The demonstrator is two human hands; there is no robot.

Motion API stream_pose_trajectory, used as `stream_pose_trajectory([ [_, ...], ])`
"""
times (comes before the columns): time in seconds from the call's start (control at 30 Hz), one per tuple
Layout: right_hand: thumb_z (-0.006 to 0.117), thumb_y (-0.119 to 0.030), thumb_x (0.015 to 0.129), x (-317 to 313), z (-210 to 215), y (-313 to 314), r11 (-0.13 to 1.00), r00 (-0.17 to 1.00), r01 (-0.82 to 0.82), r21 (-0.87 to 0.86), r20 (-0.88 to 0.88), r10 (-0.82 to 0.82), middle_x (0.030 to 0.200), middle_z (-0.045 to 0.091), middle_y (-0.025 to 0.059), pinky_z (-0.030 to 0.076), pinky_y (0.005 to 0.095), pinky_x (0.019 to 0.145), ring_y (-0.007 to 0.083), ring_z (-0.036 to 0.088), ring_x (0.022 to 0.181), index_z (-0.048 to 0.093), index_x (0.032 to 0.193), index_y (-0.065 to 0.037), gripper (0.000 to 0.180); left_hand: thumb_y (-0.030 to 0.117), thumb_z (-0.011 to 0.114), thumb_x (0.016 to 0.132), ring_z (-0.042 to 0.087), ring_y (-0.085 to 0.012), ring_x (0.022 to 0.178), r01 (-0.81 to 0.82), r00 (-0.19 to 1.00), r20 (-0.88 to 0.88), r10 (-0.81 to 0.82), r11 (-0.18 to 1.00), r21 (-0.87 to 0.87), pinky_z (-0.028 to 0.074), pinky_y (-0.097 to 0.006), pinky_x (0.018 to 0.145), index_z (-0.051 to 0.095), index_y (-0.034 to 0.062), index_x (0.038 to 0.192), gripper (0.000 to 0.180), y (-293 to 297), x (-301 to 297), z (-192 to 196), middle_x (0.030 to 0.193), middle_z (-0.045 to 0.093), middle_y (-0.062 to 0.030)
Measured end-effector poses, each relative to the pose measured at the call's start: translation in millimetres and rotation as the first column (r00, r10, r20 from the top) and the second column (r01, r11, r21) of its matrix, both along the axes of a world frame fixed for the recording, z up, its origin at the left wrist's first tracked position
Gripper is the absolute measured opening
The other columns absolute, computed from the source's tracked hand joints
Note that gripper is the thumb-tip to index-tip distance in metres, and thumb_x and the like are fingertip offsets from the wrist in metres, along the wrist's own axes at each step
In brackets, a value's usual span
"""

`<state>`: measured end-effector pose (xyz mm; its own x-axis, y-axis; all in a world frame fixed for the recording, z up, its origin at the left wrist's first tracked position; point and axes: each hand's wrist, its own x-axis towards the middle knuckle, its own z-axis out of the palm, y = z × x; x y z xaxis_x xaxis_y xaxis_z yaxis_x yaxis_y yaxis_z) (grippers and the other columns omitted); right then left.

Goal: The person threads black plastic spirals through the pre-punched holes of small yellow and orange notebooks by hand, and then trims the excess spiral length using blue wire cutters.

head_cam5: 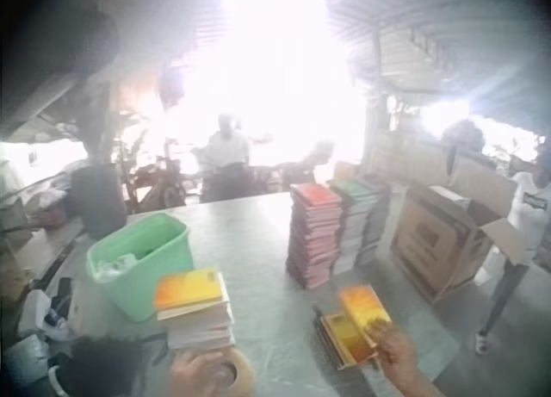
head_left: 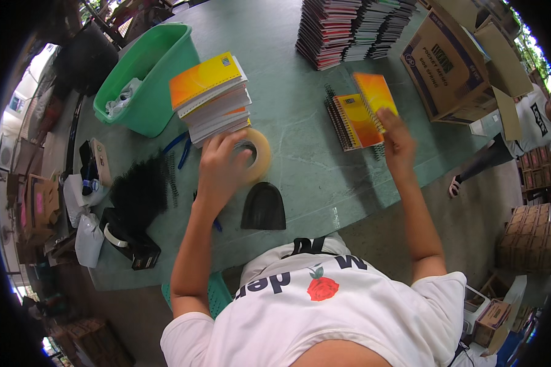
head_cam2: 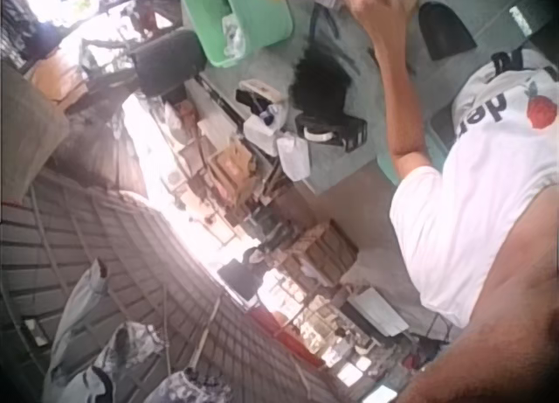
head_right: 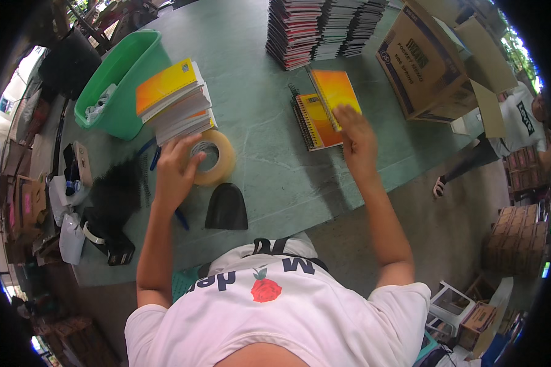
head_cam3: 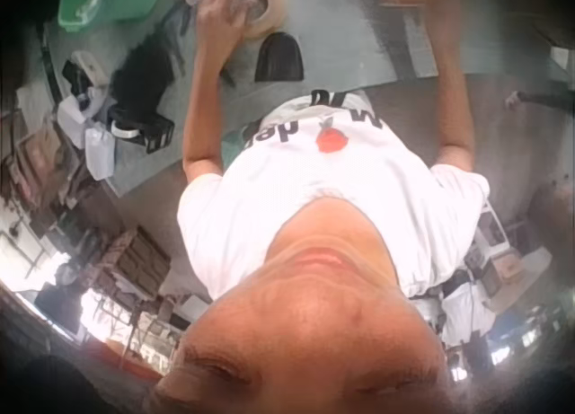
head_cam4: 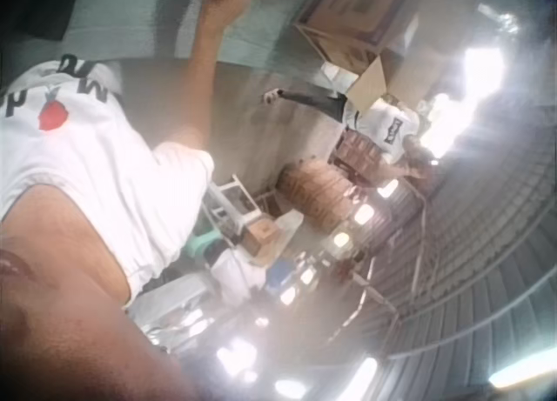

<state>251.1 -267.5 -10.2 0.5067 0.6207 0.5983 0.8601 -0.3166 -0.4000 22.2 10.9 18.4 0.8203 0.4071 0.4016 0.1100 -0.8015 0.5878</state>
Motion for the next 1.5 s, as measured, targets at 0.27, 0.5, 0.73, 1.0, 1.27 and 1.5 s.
stream_pose_trajectory([
  [0.27,0.061,-0.003,0.079,18,-48,-10,0.952,0.987,-0.137,-0.274,0.046,0.155,0.129,0.054,0.008,0.034,0.0456,0.104,0.0312,0.044,0.125,0.055,0.125,-0.012,0.047,0.007,0.062,0.081,0.054,-0.0312,0.106,-0.051,0.991,-0.122,0.05,0.999,-0.008,0.042,-0.038,0.089,0.063,0.0069,0.108,0.027,22,-49,-46,0.109,0.059,-0.0172],
  [0.5,0.063,-0.008,0.081,15,-27,-5,0.919,0.979,-0.203,-0.339,-0.079,0.187,0.12,0.06,0.0088,0.038,0.0437,0.101,0.0312,0.05,0.12,0.061,0.116,-0.011,0.035,0.02,0.059,0.086,0.059,-0.0367,0.096,-0.622,0.621,-0.568,0.54,0.781,0.063,0.046,-0.042,0.081,0.062,-0.0003,0.097,0.023,74,-137,-59,0.103,0.06,-0.024],
  [0.73,0.06,-0.012,0.085,-10,61,148,0.917,0.912,-0.396,-0.038,0.104,0.398,0.105,0.066,0.0064,0.048,0.0364,0.087,0.0264,0.06,0.104,0.065,0.099,-0.009,0.016,0.026,0.059,0.085,0.059,-0.0398,0.089,-0.691,0.467,-0.541,0.699,0.671,0.269,0.049,-0.046,0.073,0.056,-0.0003,0.094,0.028,75,-186,-128,0.097,0.06,-0.0227],
  [1.0,0.064,-0.021,0.083,-70,106,324,0.662,0.701,-0.465,-0.588,0.212,0.681,0.125,0.054,0.0016,0.046,0.0388,0.092,0.024,0.052,0.111,0.058,0.122,-0.026,0.039,0.028,0.06,0.086,0.059,-0.037,0.083,-0.722,0.604,-0.269,0.75,0.658,0.213,0.048,-0.044,0.072,0.056,0.0034,0.093,0.026,91,-162,-99,0.087,0.059,-0.0162],
  [1.27,0.063,-0.02,0.083,-56,112,345,0.431,0.651,-0.585,-0.687,-0.081,0.755,0.12,0.056,0.0041,0.046,0.0388,0.091,0.0281,0.054,0.106,0.059,0.12,-0.026,0.038,0.04,0.063,0.081,0.06,-0.0367,0.087,-0.724,0.535,-0.51,0.673,0.677,0.133,0.048,-0.045,0.072,0.056,0.0033,0.099,0.041,76,-133,-113,0.092,0.061,-0.0181],
  [1.5,0.062,-0.016,0.084,-64,120,344,0.415,0.64,-0.554,-0.722,-0.051,0.766,0.118,0.056,0.007,0.045,0.0401,0.093,0.0268,0.057,0.101,0.059,0.118,-0.022,0.035,0.035,0.062,0.082,0.061,-0.0387,0.085,-0.676,0.601,-0.443,0.665,0.719,0.163,0.047,-0.046,0.07,0.055,0.0024,0.096,0.036,92,-126,-118,0.09,0.062,-0.0203],
])
